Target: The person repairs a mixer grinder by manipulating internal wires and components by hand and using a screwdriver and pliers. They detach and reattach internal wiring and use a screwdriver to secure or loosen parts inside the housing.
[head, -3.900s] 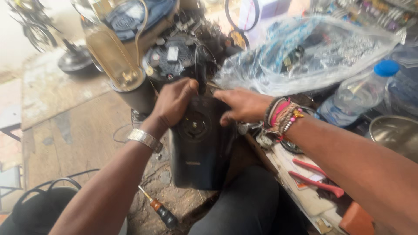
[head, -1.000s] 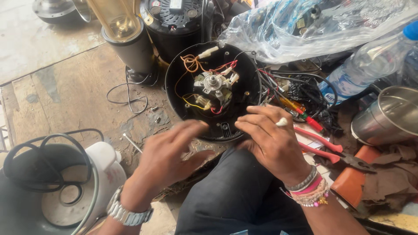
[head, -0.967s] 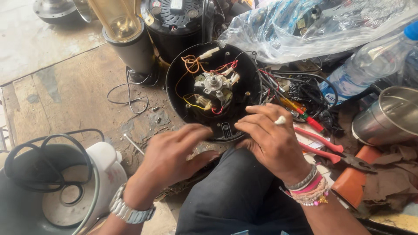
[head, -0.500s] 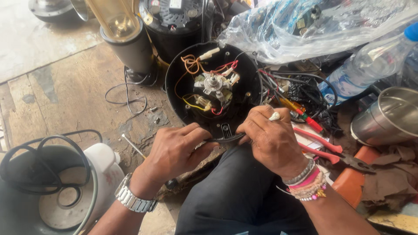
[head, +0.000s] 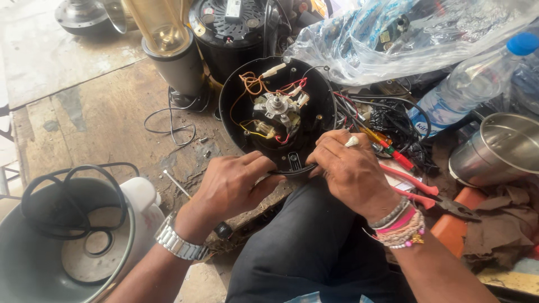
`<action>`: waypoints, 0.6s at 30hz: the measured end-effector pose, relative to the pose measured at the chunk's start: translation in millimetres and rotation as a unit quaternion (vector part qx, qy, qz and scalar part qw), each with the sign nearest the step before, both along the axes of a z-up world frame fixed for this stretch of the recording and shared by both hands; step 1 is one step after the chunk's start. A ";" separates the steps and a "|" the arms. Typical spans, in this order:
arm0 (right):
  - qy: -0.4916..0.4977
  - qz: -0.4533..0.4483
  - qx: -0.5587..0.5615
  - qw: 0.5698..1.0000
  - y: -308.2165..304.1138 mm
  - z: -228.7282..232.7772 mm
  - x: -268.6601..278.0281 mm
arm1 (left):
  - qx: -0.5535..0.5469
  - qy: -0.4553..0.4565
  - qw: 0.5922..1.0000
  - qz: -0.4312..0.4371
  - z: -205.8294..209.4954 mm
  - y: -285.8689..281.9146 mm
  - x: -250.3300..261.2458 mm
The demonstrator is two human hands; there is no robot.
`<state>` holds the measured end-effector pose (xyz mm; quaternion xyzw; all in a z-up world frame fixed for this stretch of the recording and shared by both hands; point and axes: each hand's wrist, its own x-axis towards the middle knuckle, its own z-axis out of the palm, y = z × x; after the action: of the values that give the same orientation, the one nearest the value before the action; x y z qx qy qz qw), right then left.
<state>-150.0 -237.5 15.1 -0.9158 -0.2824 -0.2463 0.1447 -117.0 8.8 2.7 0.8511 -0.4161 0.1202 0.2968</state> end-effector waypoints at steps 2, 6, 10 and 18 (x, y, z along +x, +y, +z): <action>0.008 0.009 0.032 0.999 -1.2 -1.5 -4.7 | -0.034 -0.037 0.999 0.000 -6.1 4.0 -6.3; -0.009 -0.001 0.120 0.993 -0.2 -12.3 -22.4 | -0.136 -0.076 0.985 0.070 -33.1 16.6 -31.9; -0.034 -0.052 0.132 0.989 -1.2 -22.9 -33.7 | -0.010 0.065 0.944 0.323 -70.5 31.4 -61.5; 0.052 -0.053 0.244 0.967 13.6 -49.6 -55.0 | 0.116 0.290 0.855 0.413 -131.4 58.0 -71.1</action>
<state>-204.9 -223.9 -34.5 -0.8782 -0.1569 -0.2667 0.3647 -188.1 66.8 -128.7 0.9692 0.0679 -0.0696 0.2261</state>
